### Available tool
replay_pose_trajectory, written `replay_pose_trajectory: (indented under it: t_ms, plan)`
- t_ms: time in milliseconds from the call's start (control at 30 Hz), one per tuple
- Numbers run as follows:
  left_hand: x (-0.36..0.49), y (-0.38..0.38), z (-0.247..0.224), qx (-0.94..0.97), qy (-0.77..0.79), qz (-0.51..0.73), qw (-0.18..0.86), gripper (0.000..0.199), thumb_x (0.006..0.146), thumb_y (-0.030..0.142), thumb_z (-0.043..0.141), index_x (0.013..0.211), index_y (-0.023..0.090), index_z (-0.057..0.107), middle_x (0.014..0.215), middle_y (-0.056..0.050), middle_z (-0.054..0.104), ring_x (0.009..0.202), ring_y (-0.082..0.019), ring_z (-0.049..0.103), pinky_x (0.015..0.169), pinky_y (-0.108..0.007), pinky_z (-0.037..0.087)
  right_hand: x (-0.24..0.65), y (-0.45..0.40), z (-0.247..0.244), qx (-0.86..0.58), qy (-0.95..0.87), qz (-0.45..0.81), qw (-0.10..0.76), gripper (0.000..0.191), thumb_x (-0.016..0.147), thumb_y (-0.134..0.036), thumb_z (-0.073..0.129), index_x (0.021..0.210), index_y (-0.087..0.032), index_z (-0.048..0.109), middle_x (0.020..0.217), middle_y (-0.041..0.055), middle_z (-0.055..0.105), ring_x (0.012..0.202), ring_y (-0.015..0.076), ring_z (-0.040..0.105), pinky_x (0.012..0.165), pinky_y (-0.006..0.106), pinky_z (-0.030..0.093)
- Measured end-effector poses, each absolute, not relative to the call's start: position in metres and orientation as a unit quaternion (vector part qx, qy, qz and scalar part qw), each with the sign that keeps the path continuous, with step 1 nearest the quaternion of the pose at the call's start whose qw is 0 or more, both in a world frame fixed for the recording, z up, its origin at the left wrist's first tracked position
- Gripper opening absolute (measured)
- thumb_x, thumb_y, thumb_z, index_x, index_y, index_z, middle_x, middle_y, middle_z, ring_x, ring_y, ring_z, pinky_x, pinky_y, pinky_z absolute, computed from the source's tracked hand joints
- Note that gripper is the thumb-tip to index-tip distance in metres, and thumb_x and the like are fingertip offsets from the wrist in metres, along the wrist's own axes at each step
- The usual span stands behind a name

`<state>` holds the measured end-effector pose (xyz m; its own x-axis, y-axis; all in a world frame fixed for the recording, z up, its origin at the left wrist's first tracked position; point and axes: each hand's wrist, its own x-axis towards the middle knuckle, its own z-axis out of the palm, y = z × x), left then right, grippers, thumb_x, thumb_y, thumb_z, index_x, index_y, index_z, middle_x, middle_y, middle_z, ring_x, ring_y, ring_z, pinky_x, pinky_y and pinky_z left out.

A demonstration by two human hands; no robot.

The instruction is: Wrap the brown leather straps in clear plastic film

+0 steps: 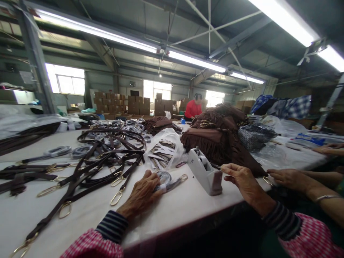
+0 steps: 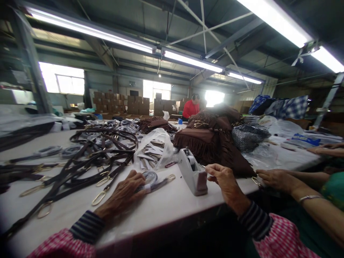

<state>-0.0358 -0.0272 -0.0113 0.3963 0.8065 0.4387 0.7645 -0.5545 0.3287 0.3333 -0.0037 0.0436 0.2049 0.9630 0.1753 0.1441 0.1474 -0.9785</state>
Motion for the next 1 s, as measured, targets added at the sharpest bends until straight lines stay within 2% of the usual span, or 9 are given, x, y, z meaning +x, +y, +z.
replay_pose_trajectory:
  t_ms: [67, 133, 300, 433, 500, 633, 800, 900, 1000]
  plan:
    - [-0.036, -0.027, -0.012, 0.832, 0.477, 0.279, 0.046, 0.022, 0.098, 0.045, 0.057, 0.095, 0.025, 0.065, 0.106, -0.006, 0.067, 0.106, -0.027, 0.053, 0.089, -0.038, 0.048, 0.333, -0.015, 0.038, -0.532, -0.505, 0.376, 0.566, 0.033, 0.056, -0.046, 0.086, 0.068, -0.018, 0.073, 0.083, 0.0053, 0.067, 0.078, 0.0185, 0.059, 0.065, 0.028, 0.052]
    - [-0.035, -0.026, -0.012, 0.829, 0.483, 0.277, 0.053, 0.022, 0.098, 0.045, 0.058, 0.094, 0.024, 0.065, 0.106, -0.006, 0.067, 0.106, -0.027, 0.054, 0.089, -0.038, 0.047, 0.334, -0.023, 0.028, -0.533, -0.493, 0.395, 0.562, 0.036, 0.056, -0.047, 0.088, 0.068, -0.017, 0.072, 0.076, 0.0039, 0.065, 0.071, 0.0158, 0.057, 0.06, 0.026, 0.051]
    - [-0.036, -0.024, -0.011, 0.801, 0.499, 0.314, 0.098, 0.028, 0.097, 0.049, 0.058, 0.093, 0.024, 0.068, 0.108, -0.006, 0.068, 0.106, -0.026, 0.054, 0.091, -0.039, 0.046, 0.335, -0.02, 0.002, -0.534, -0.493, 0.43, 0.535, 0.047, 0.062, -0.056, 0.087, 0.073, -0.017, 0.063, 0.065, 0.0001, 0.062, 0.05, 0.0093, 0.05, 0.045, 0.021, 0.035]
    - [-0.038, -0.024, -0.006, 0.754, 0.499, 0.389, 0.176, 0.032, 0.095, 0.051, 0.06, 0.087, 0.022, 0.073, 0.106, -0.004, 0.07, 0.104, -0.026, 0.056, 0.093, -0.04, 0.042, 0.342, -0.009, 0.002, -0.528, -0.545, 0.392, 0.52, 0.046, 0.066, -0.059, 0.082, 0.073, -0.019, 0.059, 0.058, -0.0038, 0.057, 0.044, 0.0086, 0.046, 0.042, 0.021, 0.032]
    - [-0.039, -0.024, -0.004, 0.72, 0.499, 0.429, 0.22, 0.031, 0.092, 0.048, 0.063, 0.084, 0.02, 0.074, 0.102, -0.005, 0.071, 0.102, -0.026, 0.057, 0.089, -0.038, 0.042, 0.348, -0.006, 0.003, -0.541, -0.578, 0.373, 0.484, 0.044, 0.066, -0.058, 0.079, 0.069, -0.02, 0.058, 0.054, -0.0048, 0.054, 0.042, 0.0087, 0.042, 0.04, 0.022, 0.029]
    - [-0.039, -0.023, -0.003, 0.668, 0.503, 0.475, 0.273, 0.03, 0.088, 0.046, 0.067, 0.083, 0.018, 0.077, 0.096, -0.005, 0.071, 0.095, -0.025, 0.061, 0.082, -0.034, 0.044, 0.361, -0.007, -0.006, -0.589, -0.627, 0.365, 0.356, 0.043, 0.062, -0.058, 0.077, 0.059, -0.021, 0.055, 0.045, -0.0036, 0.051, 0.037, 0.0102, 0.039, 0.039, 0.023, 0.023]
    - [-0.036, -0.02, -0.006, 0.654, 0.502, 0.491, 0.282, 0.027, 0.085, 0.043, 0.069, 0.079, 0.018, 0.077, 0.091, -0.004, 0.07, 0.089, -0.022, 0.063, 0.077, -0.031, 0.045, 0.329, -0.021, -0.007, -0.531, -0.625, 0.387, 0.422, 0.039, 0.072, -0.055, 0.078, 0.069, -0.022, 0.06, 0.054, -0.005, 0.05, 0.039, 0.0081, 0.036, 0.041, 0.024, 0.025]
    - [-0.035, -0.021, -0.007, 0.654, 0.499, 0.494, 0.28, 0.027, 0.086, 0.043, 0.069, 0.08, 0.018, 0.077, 0.092, -0.005, 0.07, 0.091, -0.022, 0.062, 0.078, -0.031, 0.046, 0.272, -0.03, 0.003, -0.466, -0.64, 0.447, 0.415, 0.045, 0.072, -0.06, 0.079, 0.07, -0.02, 0.06, 0.055, -0.0048, 0.049, 0.041, 0.0085, 0.039, 0.041, 0.024, 0.029]
    - [-0.036, -0.023, -0.005, 0.658, 0.497, 0.493, 0.277, 0.029, 0.087, 0.045, 0.068, 0.081, 0.018, 0.078, 0.096, -0.006, 0.071, 0.093, -0.023, 0.063, 0.079, -0.032, 0.047, 0.209, -0.028, 0.01, -0.395, -0.649, 0.504, 0.411, 0.043, 0.077, -0.058, 0.078, 0.072, -0.019, 0.059, 0.056, -0.0042, 0.053, 0.043, 0.0082, 0.041, 0.042, 0.023, 0.03]
